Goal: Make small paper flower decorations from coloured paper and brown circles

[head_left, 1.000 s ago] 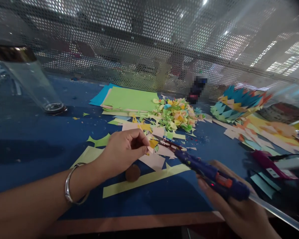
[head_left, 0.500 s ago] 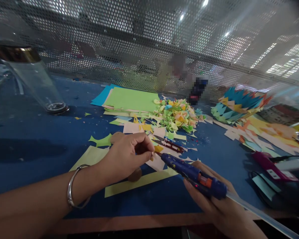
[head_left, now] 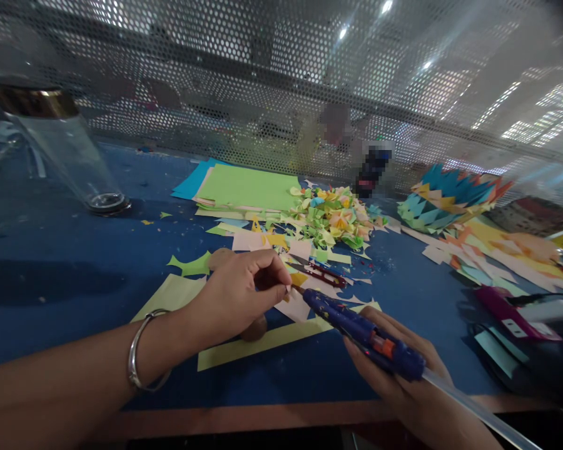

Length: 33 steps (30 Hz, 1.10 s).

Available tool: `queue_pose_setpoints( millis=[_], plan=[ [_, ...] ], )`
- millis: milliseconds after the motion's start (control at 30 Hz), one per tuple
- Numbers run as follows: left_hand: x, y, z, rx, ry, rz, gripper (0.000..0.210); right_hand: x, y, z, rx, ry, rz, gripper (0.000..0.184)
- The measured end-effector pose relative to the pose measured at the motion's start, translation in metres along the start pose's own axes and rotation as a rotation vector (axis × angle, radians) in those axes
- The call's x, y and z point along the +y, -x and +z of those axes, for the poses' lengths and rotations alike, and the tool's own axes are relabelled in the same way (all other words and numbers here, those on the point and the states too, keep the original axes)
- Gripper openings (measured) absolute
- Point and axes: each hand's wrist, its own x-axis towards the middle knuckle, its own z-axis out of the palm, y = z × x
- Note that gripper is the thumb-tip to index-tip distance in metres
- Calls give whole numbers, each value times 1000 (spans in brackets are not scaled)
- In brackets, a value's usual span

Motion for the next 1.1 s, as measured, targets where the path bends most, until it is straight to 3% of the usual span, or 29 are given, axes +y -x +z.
queue_pose_setpoints(
  millis=[667,933,1100],
  plan=[
    [-4,-1,2,44,34,12,2,-2,0,5,55,-45,14,7],
    [1,1,0,104,112,30,3,-3,-5,-8,-58,13,11,5],
    [1,-3,1,111,263,8,9,24,-6,-25,-65,188,35,6]
  ],
)
